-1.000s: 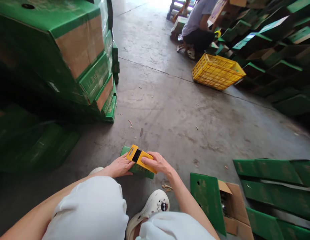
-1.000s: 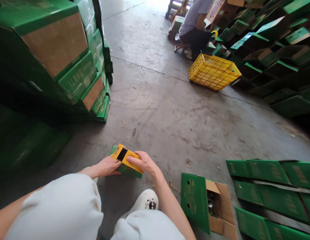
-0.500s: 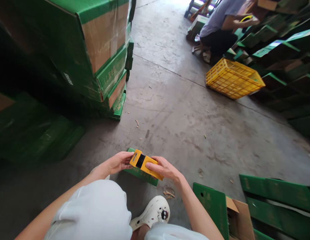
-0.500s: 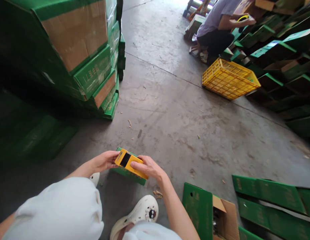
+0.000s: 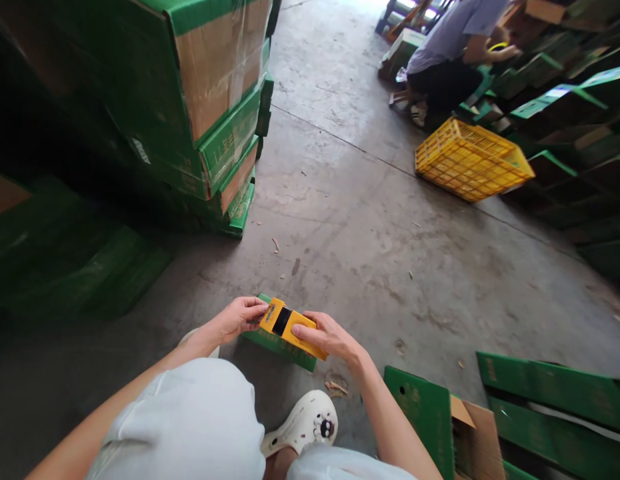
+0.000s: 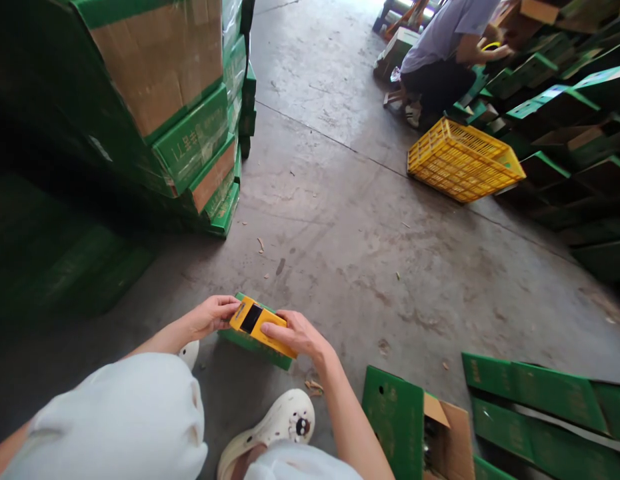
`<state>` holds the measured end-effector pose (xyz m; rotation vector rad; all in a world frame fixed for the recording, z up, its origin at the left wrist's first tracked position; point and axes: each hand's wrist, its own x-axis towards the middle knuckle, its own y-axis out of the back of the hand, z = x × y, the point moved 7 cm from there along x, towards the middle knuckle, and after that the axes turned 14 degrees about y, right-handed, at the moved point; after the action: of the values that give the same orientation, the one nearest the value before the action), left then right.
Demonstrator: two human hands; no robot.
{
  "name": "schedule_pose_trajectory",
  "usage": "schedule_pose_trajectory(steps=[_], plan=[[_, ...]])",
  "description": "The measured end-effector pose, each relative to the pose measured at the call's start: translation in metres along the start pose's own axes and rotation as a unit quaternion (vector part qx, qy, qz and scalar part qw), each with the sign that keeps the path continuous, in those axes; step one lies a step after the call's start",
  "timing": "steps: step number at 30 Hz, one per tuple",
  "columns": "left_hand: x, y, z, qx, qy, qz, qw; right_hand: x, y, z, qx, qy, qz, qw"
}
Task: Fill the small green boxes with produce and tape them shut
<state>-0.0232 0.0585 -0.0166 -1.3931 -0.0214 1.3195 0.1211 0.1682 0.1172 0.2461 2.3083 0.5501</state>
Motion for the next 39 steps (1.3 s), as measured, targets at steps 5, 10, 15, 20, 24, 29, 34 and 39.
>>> schedule_pose_trajectory(steps=[5, 10, 15, 20, 24, 29, 34, 39], plan=[[0.003, 0.007, 0.008, 0.052, -0.09, 0.084, 0.991, 0.005, -0.001, -0.008, -0.017, -0.006, 0.005, 1.0], [-0.003, 0.023, 0.019, 0.085, -0.14, 0.149, 0.975, -0.003, 0.001, -0.011, -0.032, -0.03, 0.001, 0.999], [-0.024, 0.085, 0.026, 0.079, -0.17, 0.277, 0.942, -0.032, 0.009, 0.013, -0.085, -0.07, 0.003, 0.994], [-0.034, 0.118, 0.025, 0.083, -0.195, 0.31, 0.927, -0.043, 0.012, 0.022, -0.157, -0.096, -0.01, 0.983], [-0.026, 0.121, 0.027, 0.121, -0.204, 0.307, 0.922, -0.038, 0.009, 0.014, -0.191, -0.109, -0.023, 0.975], [-0.008, 0.137, 0.014, 0.14, -0.184, 0.317, 0.92, -0.033, 0.005, 0.006, -0.232, -0.132, -0.05, 0.962], [0.024, 0.138, -0.004, 0.169, -0.169, 0.33, 0.913, -0.03, 0.002, 0.006, -0.254, -0.148, -0.059, 0.954], [0.058, 0.111, -0.032, 0.21, -0.143, 0.324, 0.911, -0.029, 0.001, 0.011, -0.259, -0.154, -0.054, 0.952]])
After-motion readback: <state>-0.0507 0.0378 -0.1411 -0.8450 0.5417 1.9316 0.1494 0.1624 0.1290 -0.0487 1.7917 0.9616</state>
